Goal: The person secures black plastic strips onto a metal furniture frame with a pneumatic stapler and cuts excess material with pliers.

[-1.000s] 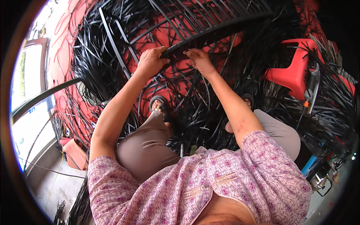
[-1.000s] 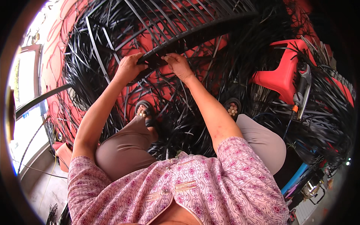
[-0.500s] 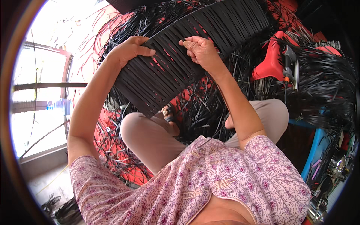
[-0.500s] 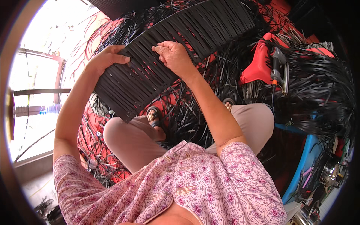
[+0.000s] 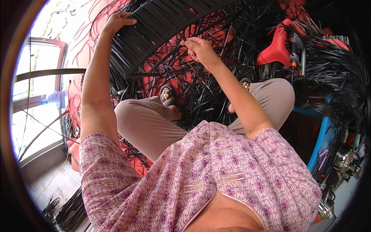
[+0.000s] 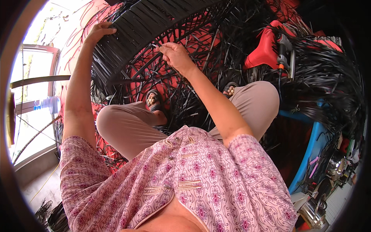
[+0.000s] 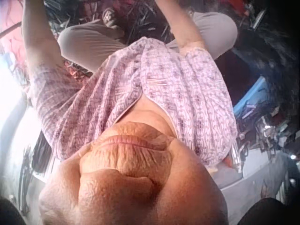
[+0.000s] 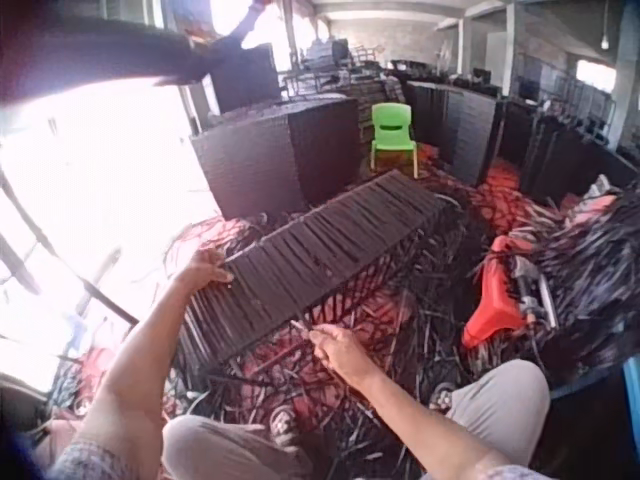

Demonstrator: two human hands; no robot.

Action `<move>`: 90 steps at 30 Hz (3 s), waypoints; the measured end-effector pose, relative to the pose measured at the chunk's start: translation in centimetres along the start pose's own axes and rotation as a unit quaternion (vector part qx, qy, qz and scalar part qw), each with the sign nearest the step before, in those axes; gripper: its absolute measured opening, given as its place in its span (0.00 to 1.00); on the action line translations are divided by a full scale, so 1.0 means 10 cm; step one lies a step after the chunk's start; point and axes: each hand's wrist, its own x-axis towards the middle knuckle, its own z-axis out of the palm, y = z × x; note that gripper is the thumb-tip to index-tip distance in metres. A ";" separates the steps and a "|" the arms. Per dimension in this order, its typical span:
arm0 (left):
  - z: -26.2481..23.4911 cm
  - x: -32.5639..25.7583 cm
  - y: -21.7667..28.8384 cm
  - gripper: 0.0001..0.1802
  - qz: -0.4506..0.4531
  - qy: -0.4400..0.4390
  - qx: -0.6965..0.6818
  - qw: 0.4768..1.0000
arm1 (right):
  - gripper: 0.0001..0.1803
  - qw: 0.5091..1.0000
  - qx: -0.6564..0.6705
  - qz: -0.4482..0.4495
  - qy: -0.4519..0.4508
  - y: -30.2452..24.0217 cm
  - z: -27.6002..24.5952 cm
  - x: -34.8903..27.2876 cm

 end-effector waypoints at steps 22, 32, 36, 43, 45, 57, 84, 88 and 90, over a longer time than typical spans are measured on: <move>1.12 -0.64 0.57 0.38 0.248 0.209 0.316 0.892 | 0.13 0.996 0.080 -0.028 0.013 0.06 0.30 0.64; 1.13 -0.65 0.60 0.37 0.228 0.203 0.318 0.898 | 0.13 0.998 0.041 -0.044 0.005 -0.02 0.19 0.62; 1.13 -0.63 0.61 0.38 0.229 0.199 0.317 0.898 | 0.14 0.998 0.035 -0.052 0.012 -0.01 0.23 0.61; 1.13 -0.64 0.63 0.39 0.226 0.204 0.311 0.901 | 0.15 0.999 0.035 -0.030 -0.004 0.11 0.14 0.72; 1.15 -0.63 0.63 0.40 0.211 0.211 0.290 0.909 | 0.16 0.999 0.039 -0.034 -0.015 0.17 0.11 0.77; 0.94 -0.26 0.39 0.45 0.223 0.179 0.357 0.889 | 0.15 0.994 0.096 0.039 -0.031 1.19 -0.36 1.02; 0.40 0.70 -0.19 0.26 0.290 0.393 0.316 0.813 | 0.09 0.991 0.120 0.033 -0.041 1.62 -0.14 3.12; 1.22 0.49 -1.20 0.29 0.153 0.160 0.284 0.933 | 0.10 0.996 0.067 0.022 -0.062 1.57 -0.07 3.10; 1.39 0.58 -1.27 0.24 0.009 0.087 0.299 0.950 | 0.11 0.997 0.051 0.025 -0.059 1.53 -0.10 3.10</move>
